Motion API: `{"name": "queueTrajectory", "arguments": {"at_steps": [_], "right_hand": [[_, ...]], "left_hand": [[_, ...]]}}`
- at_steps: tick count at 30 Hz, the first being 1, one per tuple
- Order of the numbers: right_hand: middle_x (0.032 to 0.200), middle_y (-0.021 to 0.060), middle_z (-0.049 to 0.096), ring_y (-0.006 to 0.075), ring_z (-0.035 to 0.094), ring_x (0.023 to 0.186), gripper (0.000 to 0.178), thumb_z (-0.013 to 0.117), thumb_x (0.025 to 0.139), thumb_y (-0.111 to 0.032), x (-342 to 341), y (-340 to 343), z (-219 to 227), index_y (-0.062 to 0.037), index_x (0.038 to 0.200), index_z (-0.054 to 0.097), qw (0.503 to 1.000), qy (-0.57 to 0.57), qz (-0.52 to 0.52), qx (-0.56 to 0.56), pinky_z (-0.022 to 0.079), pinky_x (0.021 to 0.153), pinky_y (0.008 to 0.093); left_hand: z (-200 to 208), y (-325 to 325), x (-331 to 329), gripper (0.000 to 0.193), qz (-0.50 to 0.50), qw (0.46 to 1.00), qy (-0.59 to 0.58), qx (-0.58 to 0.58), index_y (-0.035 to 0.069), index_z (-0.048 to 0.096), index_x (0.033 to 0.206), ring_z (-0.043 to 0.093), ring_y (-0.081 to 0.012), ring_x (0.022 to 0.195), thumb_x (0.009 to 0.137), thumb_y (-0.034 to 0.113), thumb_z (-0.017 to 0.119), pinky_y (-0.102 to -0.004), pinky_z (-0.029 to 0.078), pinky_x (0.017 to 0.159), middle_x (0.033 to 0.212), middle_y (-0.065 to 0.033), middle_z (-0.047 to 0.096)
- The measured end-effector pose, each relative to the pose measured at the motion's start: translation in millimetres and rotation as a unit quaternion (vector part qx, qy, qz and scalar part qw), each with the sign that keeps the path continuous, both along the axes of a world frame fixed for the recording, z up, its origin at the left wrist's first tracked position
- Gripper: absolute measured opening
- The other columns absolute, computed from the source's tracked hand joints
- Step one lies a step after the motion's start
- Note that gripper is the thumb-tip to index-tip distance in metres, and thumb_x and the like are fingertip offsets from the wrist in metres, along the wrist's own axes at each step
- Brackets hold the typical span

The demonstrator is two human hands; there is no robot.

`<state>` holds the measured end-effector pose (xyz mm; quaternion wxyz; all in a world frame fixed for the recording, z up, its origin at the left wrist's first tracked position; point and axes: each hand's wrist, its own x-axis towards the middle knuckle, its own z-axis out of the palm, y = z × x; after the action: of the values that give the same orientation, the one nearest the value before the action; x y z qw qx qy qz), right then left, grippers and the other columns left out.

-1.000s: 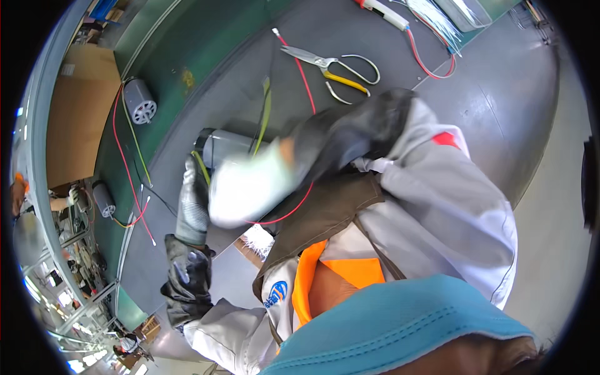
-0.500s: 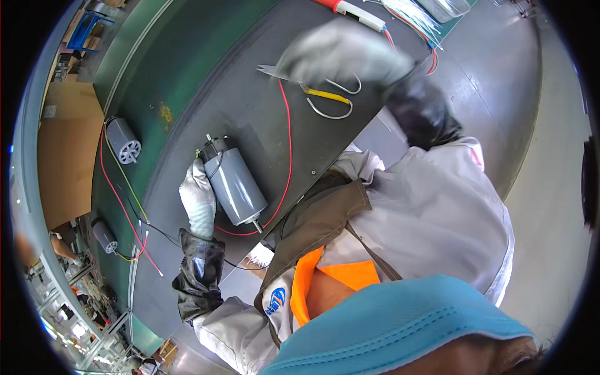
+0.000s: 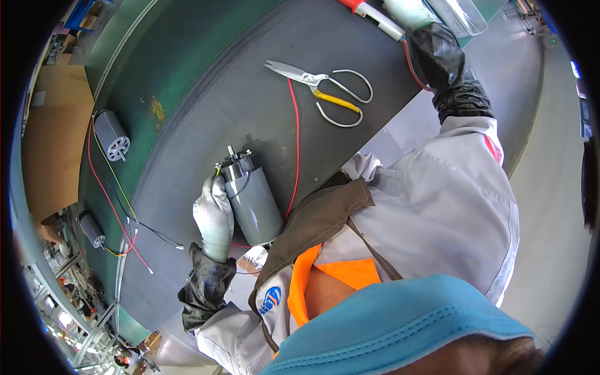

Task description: Assembling and wiring small electric motors at a manufacturing station.

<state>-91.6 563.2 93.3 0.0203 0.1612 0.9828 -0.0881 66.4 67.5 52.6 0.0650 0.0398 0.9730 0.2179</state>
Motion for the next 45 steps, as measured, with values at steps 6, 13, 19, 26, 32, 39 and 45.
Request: {"name": "queueTrajectory", "arguments": {"at_steps": [6, 13, 19, 26, 32, 39, 45], "right_hand": [[0.075, 0.0058, 0.064, 0.0125, 0.057, 0.060, 0.013, 0.061, 0.097, -0.013, 20.7, -22.3, 32.4, -0.0038, 0.093, 0.069, 0.990, 0.088, -0.033, -0.103, 0.043, 0.053, 0.0298], [0.102, 0.0135, 0.069, 0.0193, 0.070, 0.079, 0.040, 0.070, 0.091, -0.026, 107.9, -88.2, 24.2, 0.0043, 0.115, 0.062, 0.698, 0.033, 0.166, -0.696, 0.058, 0.065, 0.0289], [0.115, 0.0161, 0.069, 0.0255, 0.070, 0.105, 0.021, 0.065, 0.095, -0.003, 146.7, -261.8, -36.6, 0.0039, 0.115, 0.064, 0.454, -0.206, 0.114, -0.859, 0.057, 0.094, 0.0363], [0.113, 0.0079, 0.073, 0.0208, 0.070, 0.098, 0.020, 0.068, 0.089, -0.003, 153.8, -301.7, -45.5, -0.0063, 0.109, 0.072, 0.654, -0.024, 0.388, -0.649, 0.057, 0.086, 0.0310], [0.109, 0.0091, 0.073, 0.0176, 0.073, 0.089, 0.019, 0.065, 0.092, 0.000, 153.1, -305.8, -49.4, -0.0030, 0.109, 0.071, 0.671, -0.029, 0.358, -0.649, 0.059, 0.073, 0.0287], [0.100, 0.0119, 0.073, 0.0186, 0.074, 0.080, 0.019, 0.064, 0.097, -0.008, 128.9, -300.6, -23.3, 0.0034, 0.112, 0.065, 0.613, -0.109, 0.117, -0.774, 0.060, 0.066, 0.0274], [0.089, 0.0097, 0.072, 0.0084, 0.065, 0.064, 0.037, 0.061, 0.094, -0.013, 127.3, -303.1, -14.4, 0.0023, 0.128, 0.061, 0.671, -0.074, 0.089, -0.733, 0.047, 0.048, 0.0195]], "left_hand": [[23.7, -7.7, -15.7, 0.057, -0.013, 0.987, -0.149, 0.053, -0.002, 0.067, 0.113, 0.067, -0.0426, 0.076, 0.105, 0.051, 0.045, -0.0479, 0.050, 0.072, 0.079, -0.0271, 0.065], [77.1, -28.1, -47.0, 0.054, 0.004, 0.898, -0.396, 0.190, 0.004, 0.064, 0.092, 0.053, -0.0087, 0.043, 0.094, 0.057, 0.062, -0.0247, 0.041, 0.039, 0.062, 0.0002, 0.056], [70.7, -49.1, -41.4, 0.060, -0.033, 0.872, -0.390, 0.294, -0.002, 0.063, 0.125, 0.055, -0.0067, 0.049, 0.098, 0.051, 0.059, -0.0209, 0.043, 0.044, 0.078, -0.0006, 0.063], [67.2, -76.6, -8.6, 0.071, 0.036, 0.867, -0.390, 0.307, 0.001, 0.055, 0.140, 0.058, -0.0079, 0.053, 0.099, 0.059, 0.050, -0.0224, 0.049, 0.048, 0.092, -0.0057, 0.068], [47.0, -54.4, -0.8, 0.058, 0.050, 0.882, -0.251, 0.396, -0.007, 0.065, 0.116, 0.060, -0.0078, 0.073, 0.098, 0.047, 0.056, -0.0206, 0.047, 0.061, 0.093, -0.0059, 0.065], [-15.0, -46.9, 4.3, 0.064, 0.004, 0.839, -0.122, 0.530, -0.007, 0.068, 0.116, 0.067, -0.0120, 0.076, 0.102, 0.053, 0.050, -0.0207, 0.050, 0.057, 0.104, -0.0123, 0.069], [-5.1, -27.6, 7.4, 0.064, 0.076, 0.823, -0.180, 0.533, -0.007, 0.067, 0.117, 0.064, -0.0114, 0.072, 0.099, 0.053, 0.058, -0.0218, 0.049, 0.057, 0.105, -0.0127, 0.069]]}}
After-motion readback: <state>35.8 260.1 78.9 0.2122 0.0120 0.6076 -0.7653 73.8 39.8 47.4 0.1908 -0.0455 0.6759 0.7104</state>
